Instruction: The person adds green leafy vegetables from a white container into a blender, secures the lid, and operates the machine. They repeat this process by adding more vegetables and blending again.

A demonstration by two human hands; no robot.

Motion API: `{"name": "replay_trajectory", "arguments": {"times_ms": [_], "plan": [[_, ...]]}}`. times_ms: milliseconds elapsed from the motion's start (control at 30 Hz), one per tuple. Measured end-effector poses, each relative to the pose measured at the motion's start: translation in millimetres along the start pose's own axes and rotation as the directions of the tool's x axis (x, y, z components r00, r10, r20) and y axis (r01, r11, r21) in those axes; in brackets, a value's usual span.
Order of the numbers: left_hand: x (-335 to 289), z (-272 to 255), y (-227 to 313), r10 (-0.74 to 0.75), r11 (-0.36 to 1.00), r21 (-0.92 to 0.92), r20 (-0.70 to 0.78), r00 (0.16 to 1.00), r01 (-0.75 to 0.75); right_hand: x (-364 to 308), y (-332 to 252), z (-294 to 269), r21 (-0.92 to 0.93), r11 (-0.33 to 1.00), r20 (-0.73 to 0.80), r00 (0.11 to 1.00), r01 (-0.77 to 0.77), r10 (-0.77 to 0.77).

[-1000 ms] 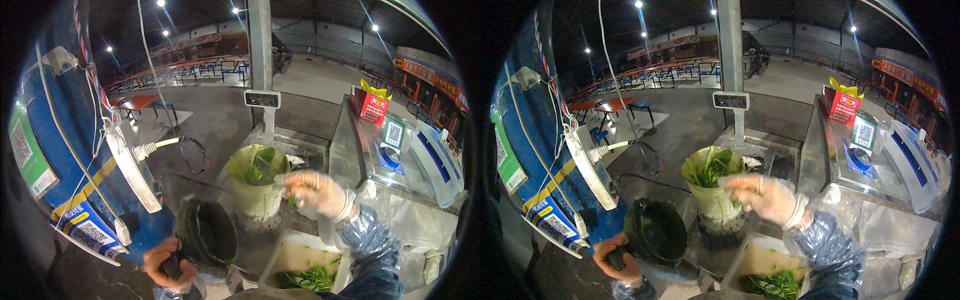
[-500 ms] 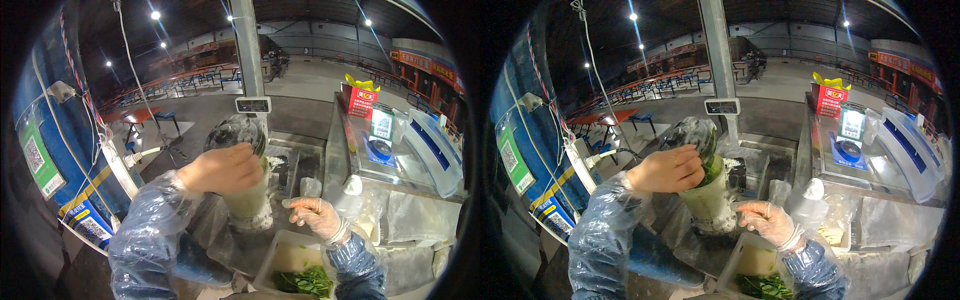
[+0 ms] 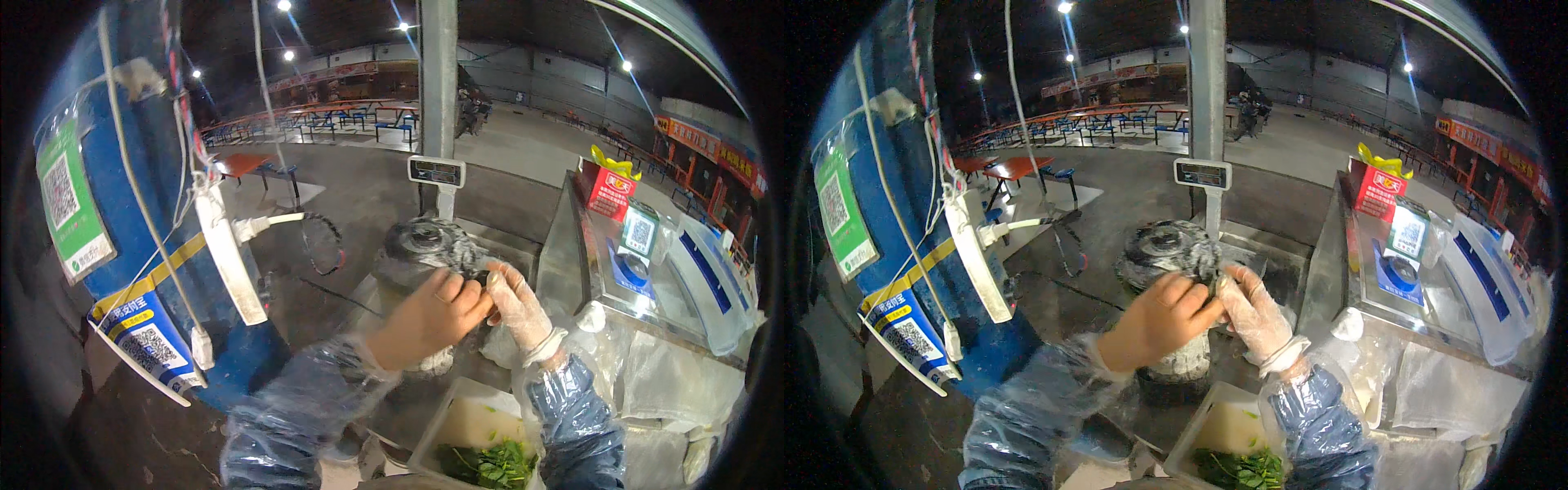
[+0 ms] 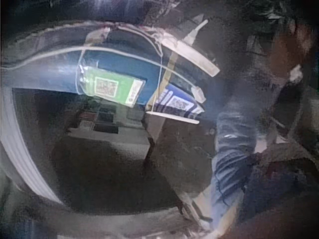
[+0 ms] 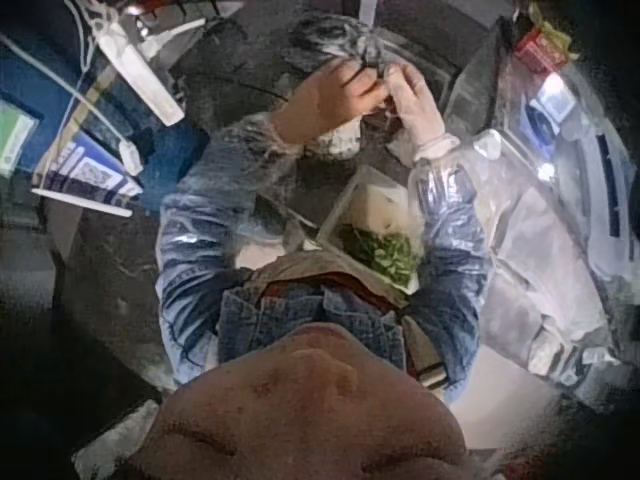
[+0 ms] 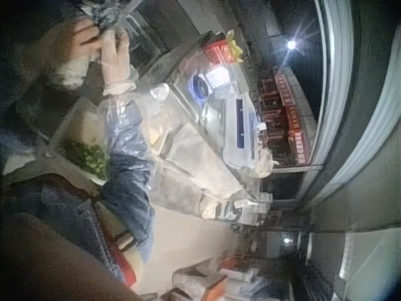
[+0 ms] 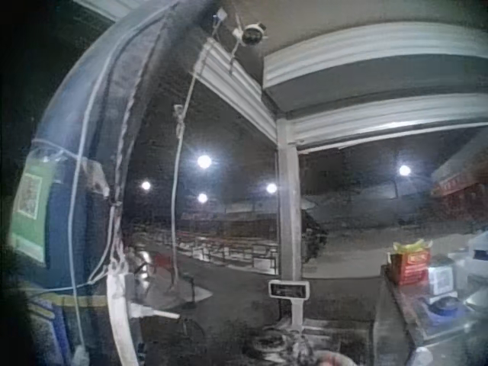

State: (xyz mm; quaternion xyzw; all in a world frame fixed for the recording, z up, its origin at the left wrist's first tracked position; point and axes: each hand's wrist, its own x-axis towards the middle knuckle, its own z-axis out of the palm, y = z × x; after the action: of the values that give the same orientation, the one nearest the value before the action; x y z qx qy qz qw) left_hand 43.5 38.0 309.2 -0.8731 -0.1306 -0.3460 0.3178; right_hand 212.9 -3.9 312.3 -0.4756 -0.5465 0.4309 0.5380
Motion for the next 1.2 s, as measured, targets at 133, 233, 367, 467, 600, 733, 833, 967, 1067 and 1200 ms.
{"name": "replay_trajectory", "arguments": {"times_ms": [133,233,367,467,600,733,833,967,1067,1200], "plan": [[-20.5,1.4,27.8,-0.165,0.973,-0.192,-0.192,0.967,0.128,26.1,-29.7,20.8,-0.38,0.924,0.052,0.999,0.031,-0.012],[-53.3,-1.5,61.5,-0.135,0.951,-0.302,-0.236,0.962,0.06,31.2,-43.8,26.8,-0.645,0.741,0.052,0.956,-0.188,0.288],[-105.2,-0.7,87.9,-0.219,0.861,-0.496,-0.154,0.963,0.116,33.0,-44.9,43.2,-0.888,0.459,-0.013,0.999,0.004,-0.033],[-139.9,-1.9,97.5,-0.401,0.765,-0.589,-0.123,0.908,0.259,34.1,-51.2,40.3,-0.436,0.899,-0.176,0.984,-0.041,-0.04],[-161.8,-1.0,103.5,-0.528,0.695,-0.616,-0.086,0.845,0.371,43.2,-46.0,38.3,-0.225,0.958,-0.209,0.952,0.176,-0.224],[-164.0,1.4,110.2,-0.534,0.649,-0.667,-0.057,0.843,0.366,65.2,-23.1,57.5,-0.6,0.795,-0.135,0.969,0.085,-0.205],[-168.4,2.5,114.1,-0.555,0.61,-0.685,-0.011,0.832,0.398,56.7,-18.5,60.7,-0.759,0.611,0.058,0.958,0.225,-0.281],[-177.0,4.3,118.4,-0.587,0.608,-0.677,-0.032,0.809,0.414,39.8,-26.7,57.4,-0.833,0.483,0.156,0.953,0.269,-0.261],[-177.4,2.2,118.4,-0.586,0.596,-0.685,-0.015,0.81,0.419,34.0,-29.7,54.5,-0.881,0.434,0.104,0.973,0.186,-0.207],[-166.5,-6.5,103.9,-0.581,0.641,-0.627,-0.021,0.814,0.442,27.2,-27.2,46.2,-0.87,0.455,0.087,0.968,0.188,-0.234]]}}
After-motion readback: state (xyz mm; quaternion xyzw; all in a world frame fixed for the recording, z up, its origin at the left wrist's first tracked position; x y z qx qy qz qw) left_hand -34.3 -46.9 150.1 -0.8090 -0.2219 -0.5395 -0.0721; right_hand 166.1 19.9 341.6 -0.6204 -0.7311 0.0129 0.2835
